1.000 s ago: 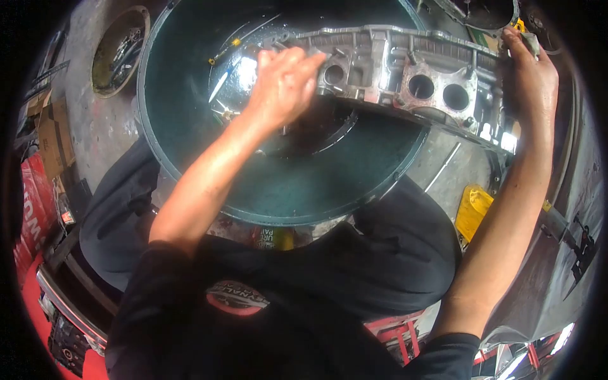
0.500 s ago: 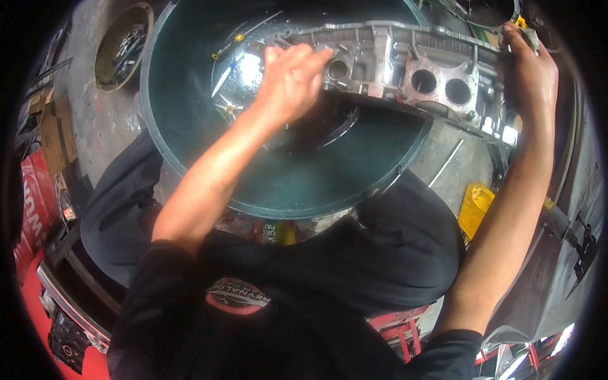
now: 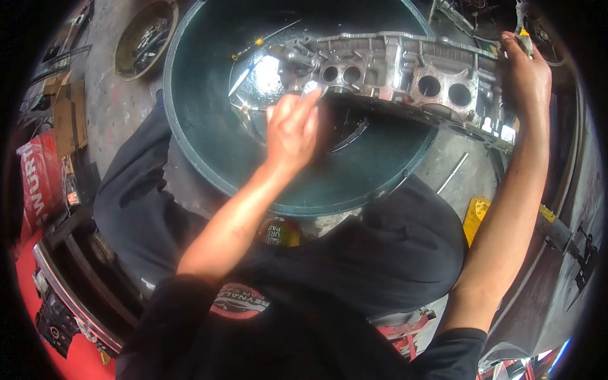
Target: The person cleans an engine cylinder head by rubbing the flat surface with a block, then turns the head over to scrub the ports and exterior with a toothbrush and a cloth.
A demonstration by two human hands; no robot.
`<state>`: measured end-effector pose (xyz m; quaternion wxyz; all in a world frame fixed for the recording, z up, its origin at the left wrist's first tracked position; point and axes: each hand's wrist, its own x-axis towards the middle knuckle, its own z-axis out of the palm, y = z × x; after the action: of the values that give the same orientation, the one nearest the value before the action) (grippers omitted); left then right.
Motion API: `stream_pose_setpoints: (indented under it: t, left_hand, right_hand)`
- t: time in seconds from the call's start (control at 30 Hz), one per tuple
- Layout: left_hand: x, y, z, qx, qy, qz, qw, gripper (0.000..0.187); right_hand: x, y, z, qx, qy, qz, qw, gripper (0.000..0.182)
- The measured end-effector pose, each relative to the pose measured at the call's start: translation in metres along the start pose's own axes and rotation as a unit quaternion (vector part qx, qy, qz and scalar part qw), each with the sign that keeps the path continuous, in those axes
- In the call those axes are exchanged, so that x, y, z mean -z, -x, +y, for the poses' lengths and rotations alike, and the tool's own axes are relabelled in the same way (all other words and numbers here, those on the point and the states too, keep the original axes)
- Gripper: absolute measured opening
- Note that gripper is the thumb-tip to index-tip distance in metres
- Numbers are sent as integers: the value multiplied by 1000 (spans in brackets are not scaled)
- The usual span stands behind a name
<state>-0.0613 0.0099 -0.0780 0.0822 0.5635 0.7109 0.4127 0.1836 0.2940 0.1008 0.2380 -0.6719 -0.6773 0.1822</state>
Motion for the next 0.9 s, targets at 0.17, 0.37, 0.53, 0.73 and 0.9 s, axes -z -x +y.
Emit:
stream_pose_setpoints:
  t: [0.17, 0.37, 0.53, 0.73, 0.9]
  left_hand:
    - [-32, -15, -5, -98, -9, -16, 995, 45]
    - [-30, -24, -11, -165, 5, -23, 986, 42]
    - [-30, -31, -16, -174, -2, -46, 984, 43]
    - [-20, -44, -22, -210, -6, -97, 973, 47]
    - [-17, -54, -27, -241, -11, -112, 964, 43]
  right_hand:
    - [0, 11, -10, -35, 2, 9, 999, 35]
    - [-2, 19, -21, -51, -10, 22, 998, 30]
    - [-3, 14, -19, -52, 30, 42, 997, 34]
    - [-2, 14, -18, -34, 9, 47, 998, 29]
    - [-2, 21, -24, -82, -15, 26, 996, 29]
